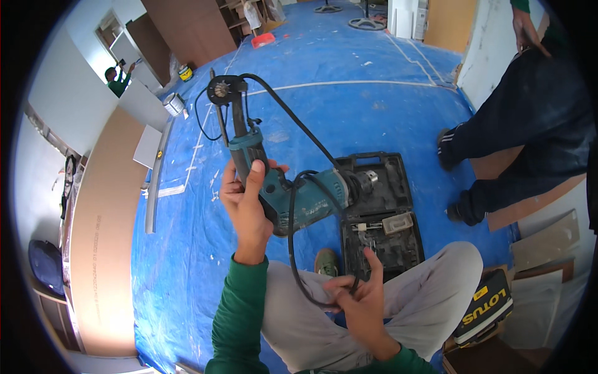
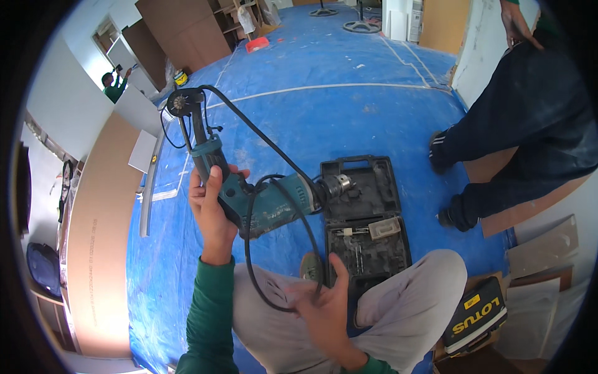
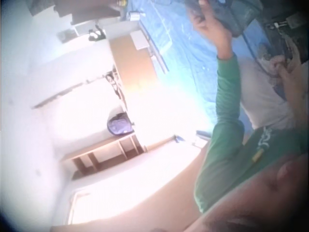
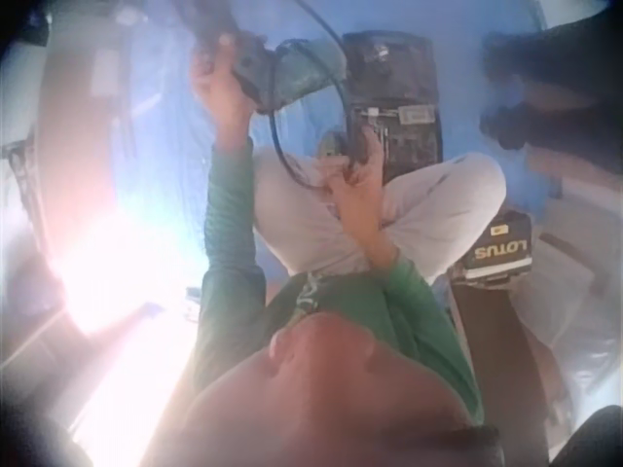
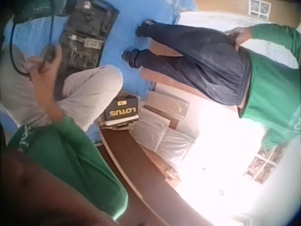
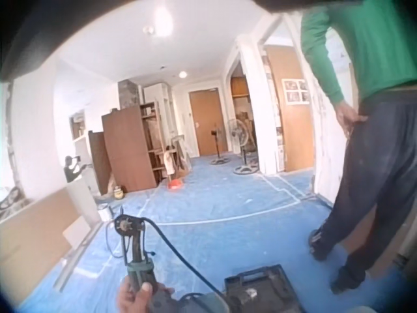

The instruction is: The person wraps a power cord around a drill, places the drill into a plastic carrying case, and closes the case by securing the latches.

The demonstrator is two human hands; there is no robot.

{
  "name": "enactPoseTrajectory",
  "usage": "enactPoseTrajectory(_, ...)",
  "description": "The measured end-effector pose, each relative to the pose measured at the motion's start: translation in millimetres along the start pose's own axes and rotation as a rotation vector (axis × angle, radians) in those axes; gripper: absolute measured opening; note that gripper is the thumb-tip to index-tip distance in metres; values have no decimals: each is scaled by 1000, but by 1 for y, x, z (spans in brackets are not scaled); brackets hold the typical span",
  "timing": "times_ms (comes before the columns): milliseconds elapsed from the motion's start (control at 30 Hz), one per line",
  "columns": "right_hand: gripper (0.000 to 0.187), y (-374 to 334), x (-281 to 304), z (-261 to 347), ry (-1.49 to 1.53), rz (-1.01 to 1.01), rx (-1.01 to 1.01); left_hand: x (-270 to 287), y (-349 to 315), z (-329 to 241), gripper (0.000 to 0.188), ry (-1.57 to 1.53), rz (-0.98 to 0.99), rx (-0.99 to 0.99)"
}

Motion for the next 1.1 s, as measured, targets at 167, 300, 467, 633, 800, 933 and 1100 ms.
enactPoseTrajectory(167,34,-14,-29,5,651,232,-24,18,3,-22,28,99,-90,-146)
enactPoseTrajectory(300,46,-40,-78,12,832,658,-130,39,10,-34,30,46,-174,-188)
enactPoseTrajectory(467,45,-40,-6,-27,532,571,-374,45,19,-70,32,78,-139,-317)
enactPoseTrajectory(633,45,1,42,-16,512,559,-143,-2,20,-95,41,94,-50,-283)
enactPoseTrajectory(800,59,4,46,-45,708,359,-328,-27,33,-90,46,-29,-88,-315)
enactPoseTrajectory(933,75,42,93,-34,383,60,-25,-38,15,-91,44,76,-90,-391)
enactPoseTrajectory(1100,92,42,43,39,-877,-256,768,-38,1,-64,47,114,-55,-304)
Point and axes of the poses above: each hand's wrist, its own y-axis towards the middle knuckle, its own x-axis out of the back of the hand, z = x × y, the point moved 7 cm from there along y, towards the middle knuckle, and after that the axes turned 15 degrees about y, right-handed, at the moved point
